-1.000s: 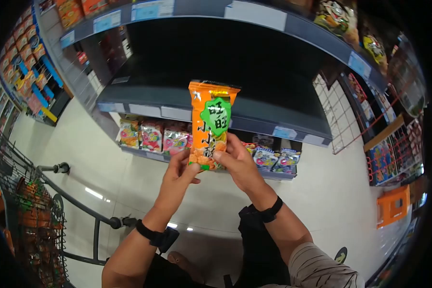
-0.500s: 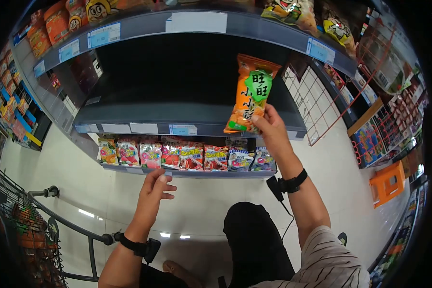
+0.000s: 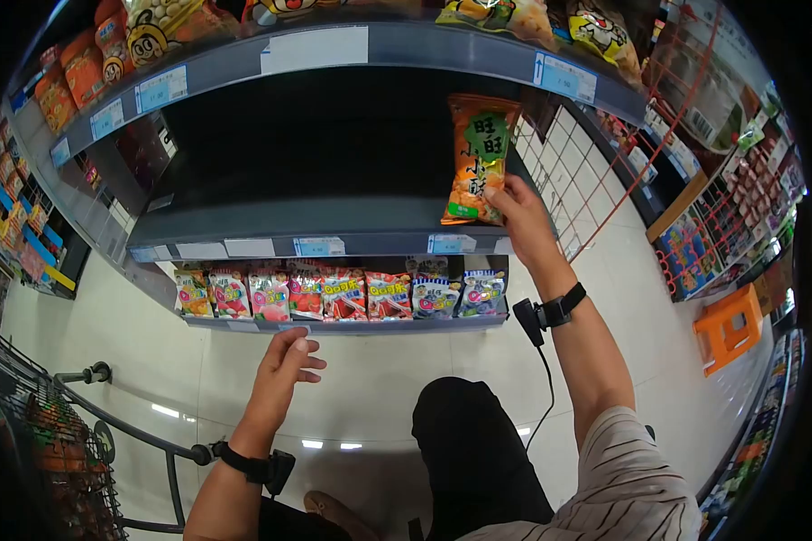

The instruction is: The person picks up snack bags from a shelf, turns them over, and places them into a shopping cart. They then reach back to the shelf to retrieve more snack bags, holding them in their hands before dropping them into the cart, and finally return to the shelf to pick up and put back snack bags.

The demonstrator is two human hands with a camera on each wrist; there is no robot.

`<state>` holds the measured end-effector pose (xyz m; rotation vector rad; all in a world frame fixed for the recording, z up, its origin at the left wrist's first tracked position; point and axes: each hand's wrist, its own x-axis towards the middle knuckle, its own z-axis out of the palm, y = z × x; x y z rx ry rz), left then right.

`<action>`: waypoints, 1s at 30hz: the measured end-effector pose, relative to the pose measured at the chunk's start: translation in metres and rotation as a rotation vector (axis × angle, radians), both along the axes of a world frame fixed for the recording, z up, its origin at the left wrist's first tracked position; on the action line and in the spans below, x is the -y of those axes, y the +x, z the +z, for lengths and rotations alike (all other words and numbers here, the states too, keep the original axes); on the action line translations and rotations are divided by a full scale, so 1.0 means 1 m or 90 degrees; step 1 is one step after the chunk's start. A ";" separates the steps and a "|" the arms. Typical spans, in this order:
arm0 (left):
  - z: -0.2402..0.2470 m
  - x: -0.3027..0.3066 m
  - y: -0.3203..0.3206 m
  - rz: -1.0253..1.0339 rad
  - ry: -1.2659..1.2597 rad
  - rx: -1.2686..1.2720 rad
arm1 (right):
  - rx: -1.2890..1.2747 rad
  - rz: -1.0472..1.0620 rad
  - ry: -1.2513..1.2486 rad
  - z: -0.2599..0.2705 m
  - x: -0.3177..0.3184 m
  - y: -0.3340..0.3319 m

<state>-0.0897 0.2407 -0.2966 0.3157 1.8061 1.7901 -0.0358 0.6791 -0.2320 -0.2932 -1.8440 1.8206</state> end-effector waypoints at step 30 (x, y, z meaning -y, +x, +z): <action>-0.011 -0.001 0.012 0.013 -0.137 -0.001 | 0.058 -0.287 0.487 -0.040 -0.044 0.016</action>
